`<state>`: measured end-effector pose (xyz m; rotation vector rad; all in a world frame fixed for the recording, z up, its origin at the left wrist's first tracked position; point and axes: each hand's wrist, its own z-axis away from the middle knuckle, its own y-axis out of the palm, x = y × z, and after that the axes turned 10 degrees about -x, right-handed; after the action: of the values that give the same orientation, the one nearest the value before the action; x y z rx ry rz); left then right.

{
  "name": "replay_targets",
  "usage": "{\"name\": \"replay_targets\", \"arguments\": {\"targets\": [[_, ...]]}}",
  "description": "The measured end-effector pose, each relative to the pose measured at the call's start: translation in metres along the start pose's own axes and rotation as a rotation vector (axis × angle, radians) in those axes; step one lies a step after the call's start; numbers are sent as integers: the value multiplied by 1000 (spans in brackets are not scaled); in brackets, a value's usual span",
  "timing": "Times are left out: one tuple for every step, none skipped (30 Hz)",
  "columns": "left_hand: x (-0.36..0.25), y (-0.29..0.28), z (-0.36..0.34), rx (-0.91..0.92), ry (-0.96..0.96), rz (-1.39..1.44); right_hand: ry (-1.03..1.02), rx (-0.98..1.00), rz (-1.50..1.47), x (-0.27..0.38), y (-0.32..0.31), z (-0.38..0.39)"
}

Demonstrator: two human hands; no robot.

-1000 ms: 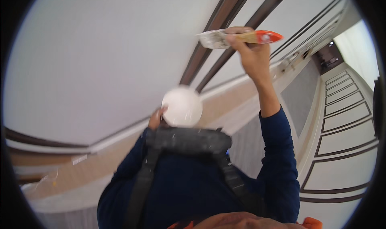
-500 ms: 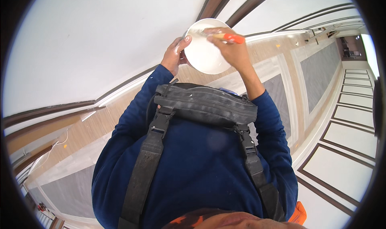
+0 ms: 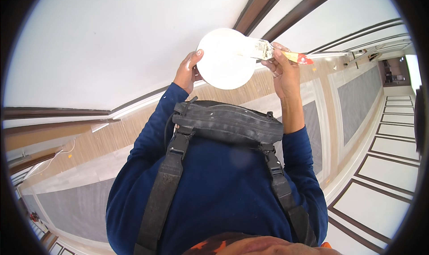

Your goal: The person paints the white ceiling around dark wooden beams using a paintbrush and a small container of white paint. They repeatedly dip the brush into the container and apply paint to the ceiling surface, working along the edges of the beams.

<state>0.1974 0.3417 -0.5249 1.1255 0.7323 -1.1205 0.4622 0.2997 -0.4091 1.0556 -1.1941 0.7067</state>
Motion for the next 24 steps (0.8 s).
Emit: {"name": "replay_targets", "arguments": {"targets": [[0, 1, 3, 4, -6, 13, 88, -23, -112, -3, -7, -2], [0, 2, 2, 16, -7, 13, 170, -48, -236, -14, -18, -6], [-2, 3, 3, 8, -10, 33, 252, -66, -359, -23, -23, -13], [-2, 5, 6, 2, -12, 52, 275, -71, -376, -27, -26, -14], [4, -10, 2, -5, -25, 58, 314, -44, -428, -51, -22, -14], [6, -9, 4, -16, -31, 82, 351, -3, -462, -55, -25, -17], [7, -9, 6, -26, -23, 83, 389, 38, -496, -55, -26, -19], [11, -10, 9, -37, -19, 80, 392, 28, -527, -57, -23, -15], [13, -11, 8, -48, -15, 76, 389, -27, -495, -58, -16, -17], [14, -10, 4, -68, -21, 80, 386, -83, -463, -57, -7, -19], [12, -9, 4, -59, -22, 94, 389, -138, -428, -57, -2, -21], [9, -8, 6, -50, -23, 107, 392, -62, -415, -61, -5, -25], [8, -6, 8, -41, -23, 120, 370, -57, -377, -60, -4, -25], [9, -7, 8, -42, -19, 122, 352, -51, -335, -54, 2, -21], [11, -7, 9, -44, -15, 125, 333, -45, -294, -50, 6, -18], [12, -7, 9, -46, -11, 127, 317, -38, -279, -49, 7, -18], [13, -5, 12, -57, -13, 121, 297, -31, -266, -47, 8, -19], [14, -4, 16, -69, -16, 114, 279, -24, -254, -47, 9, -21], [14, -2, 18, -82, -19, 108, 318, -17, -332, -49, 9, -27], [18, -2, 19, -94, -21, 119, 366, -12, -407, -51, 9, -32], [22, -3, 19, -107, -23, 130, 416, -9, -481, -52, 10, -36], [26, -3, 20, -120, -25, 142, 451, -23, -513, -52, 10, -38], [26, -2, 23, -134, -27, 154, 476, 6, -533, -51, 10, -40], [26, -1, 27, -147, -29, 167, 500, 36, -552, -51, 8, -41]]}}
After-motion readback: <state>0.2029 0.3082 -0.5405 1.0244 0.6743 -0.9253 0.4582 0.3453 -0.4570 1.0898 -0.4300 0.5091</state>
